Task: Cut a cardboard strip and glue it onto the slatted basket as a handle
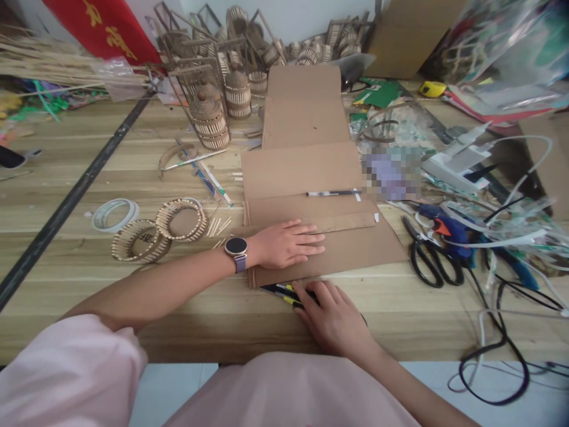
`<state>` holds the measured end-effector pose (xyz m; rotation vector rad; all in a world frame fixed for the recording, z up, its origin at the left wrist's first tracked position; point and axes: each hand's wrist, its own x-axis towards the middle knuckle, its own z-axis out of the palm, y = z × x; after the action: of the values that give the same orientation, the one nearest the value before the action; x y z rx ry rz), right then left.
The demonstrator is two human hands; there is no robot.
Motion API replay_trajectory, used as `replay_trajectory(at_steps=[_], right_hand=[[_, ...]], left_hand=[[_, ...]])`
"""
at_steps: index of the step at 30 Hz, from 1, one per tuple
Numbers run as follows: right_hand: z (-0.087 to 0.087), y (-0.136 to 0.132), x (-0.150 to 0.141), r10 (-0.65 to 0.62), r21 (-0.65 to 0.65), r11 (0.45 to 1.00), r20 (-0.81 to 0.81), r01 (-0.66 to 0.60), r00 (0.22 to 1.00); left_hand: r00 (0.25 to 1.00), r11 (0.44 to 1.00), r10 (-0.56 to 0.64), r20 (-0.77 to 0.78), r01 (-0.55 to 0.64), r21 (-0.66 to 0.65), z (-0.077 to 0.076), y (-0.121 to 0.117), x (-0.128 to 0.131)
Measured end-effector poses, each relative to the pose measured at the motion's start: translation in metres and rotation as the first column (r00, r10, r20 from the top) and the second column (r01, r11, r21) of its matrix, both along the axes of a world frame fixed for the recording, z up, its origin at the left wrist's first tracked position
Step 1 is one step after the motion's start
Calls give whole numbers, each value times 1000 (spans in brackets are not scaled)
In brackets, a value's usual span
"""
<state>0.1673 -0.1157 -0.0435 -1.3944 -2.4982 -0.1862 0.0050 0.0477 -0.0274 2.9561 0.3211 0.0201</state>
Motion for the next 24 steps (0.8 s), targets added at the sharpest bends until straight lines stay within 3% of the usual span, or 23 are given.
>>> replay_trajectory(at_steps=[5, 11, 18, 24], right_hand=[[-11, -13, -13, -97, -33, 995, -30, 96, 995], [-4, -6, -20, -35, -32, 999, -3, 35, 999], [8, 14, -8, 161, -77, 984, 31, -158, 986], [4, 16, -6, 168, -28, 986, 15, -167, 986]], left_hand=[[1000, 1000, 4, 6, -4, -1, -1, 1, 1], [1000, 1000, 2, -9, -2, 17, -1, 1, 1], [1000, 1000, -11, -27, 11, 25, 1, 1, 1], [998, 1000, -23, -51, 24, 16, 5, 1, 0]])
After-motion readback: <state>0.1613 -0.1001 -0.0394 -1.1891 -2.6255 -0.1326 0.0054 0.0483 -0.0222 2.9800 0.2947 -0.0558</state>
